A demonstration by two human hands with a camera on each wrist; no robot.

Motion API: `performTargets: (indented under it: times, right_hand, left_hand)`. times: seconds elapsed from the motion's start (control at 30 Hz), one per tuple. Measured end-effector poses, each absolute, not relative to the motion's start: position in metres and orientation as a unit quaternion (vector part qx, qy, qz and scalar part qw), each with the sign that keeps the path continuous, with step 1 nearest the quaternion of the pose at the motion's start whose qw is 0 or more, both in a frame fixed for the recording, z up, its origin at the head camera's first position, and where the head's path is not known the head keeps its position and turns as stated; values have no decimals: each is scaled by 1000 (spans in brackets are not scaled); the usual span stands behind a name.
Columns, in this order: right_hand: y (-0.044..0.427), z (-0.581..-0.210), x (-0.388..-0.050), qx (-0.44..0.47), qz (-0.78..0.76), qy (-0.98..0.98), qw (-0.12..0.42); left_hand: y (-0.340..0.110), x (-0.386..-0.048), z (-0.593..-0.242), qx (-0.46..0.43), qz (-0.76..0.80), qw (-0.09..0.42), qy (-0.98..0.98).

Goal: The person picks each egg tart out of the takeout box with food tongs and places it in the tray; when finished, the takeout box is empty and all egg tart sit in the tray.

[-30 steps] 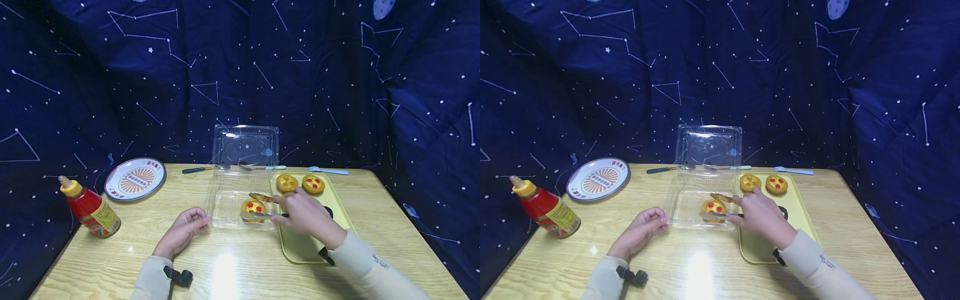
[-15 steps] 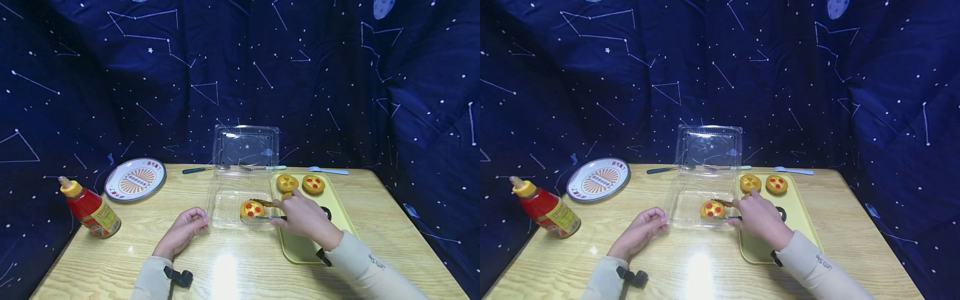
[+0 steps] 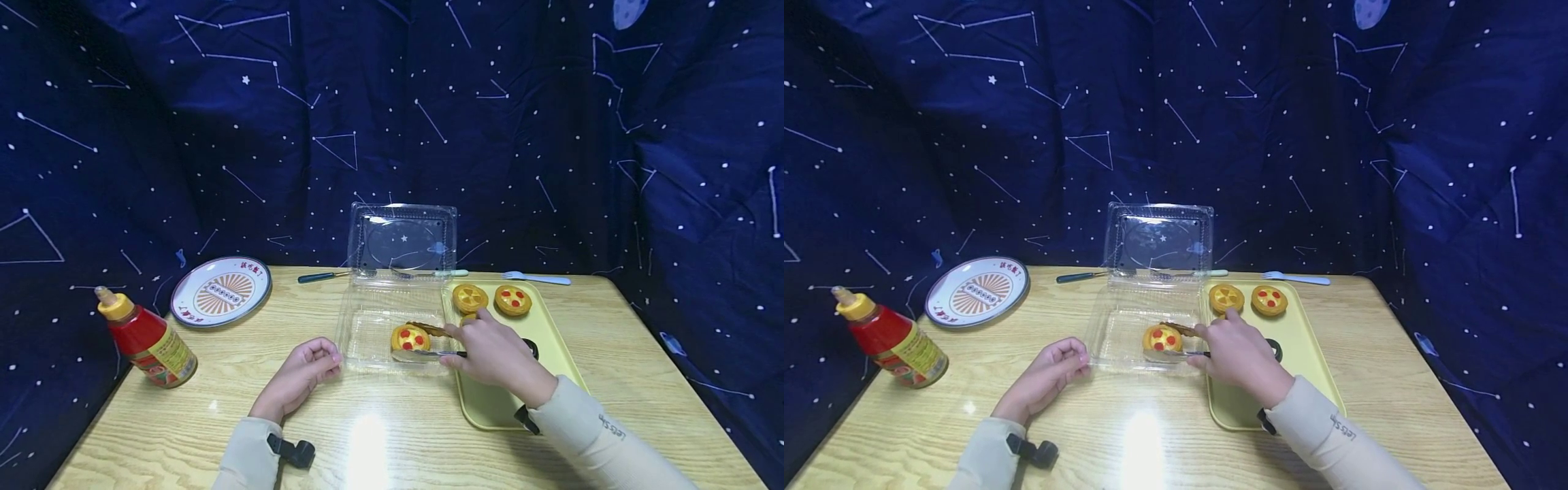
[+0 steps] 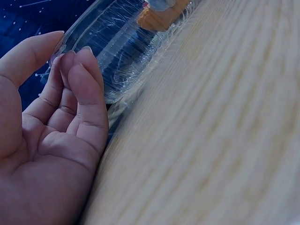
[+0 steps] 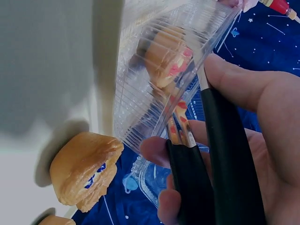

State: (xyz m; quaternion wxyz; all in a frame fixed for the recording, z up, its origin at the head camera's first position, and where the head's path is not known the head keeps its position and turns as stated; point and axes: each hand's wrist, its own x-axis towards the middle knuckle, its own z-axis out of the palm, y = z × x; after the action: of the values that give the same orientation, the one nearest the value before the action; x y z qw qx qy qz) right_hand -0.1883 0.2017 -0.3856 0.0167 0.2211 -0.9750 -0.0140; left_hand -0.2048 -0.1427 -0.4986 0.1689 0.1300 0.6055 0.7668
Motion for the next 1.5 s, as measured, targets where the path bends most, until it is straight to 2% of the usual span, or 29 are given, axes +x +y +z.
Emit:
performTargets:
  times: [0.1, 0.33, 0.73, 1.2, 1.5]
  right_hand:
    - [202, -386, -188, 219, -3, -976, 19]
    - [209, -387, -185, 242, 22, -967, 74]
    - [232, -375, -177, 231, 67, -963, 124]
    - [273, -361, -163, 169, 107, -967, 155]
    - [300, -360, -152, 136, 88, -975, 152]
  left_hand:
    - [-143, -205, -499, 130, 766, 169, 606]
    - [-143, -206, -500, 129, 766, 167, 607]
    - [-143, -206, -499, 126, 763, 167, 612]
    - [-142, -205, -497, 126, 762, 167, 612]
    - [-143, -204, -497, 128, 764, 171, 609]
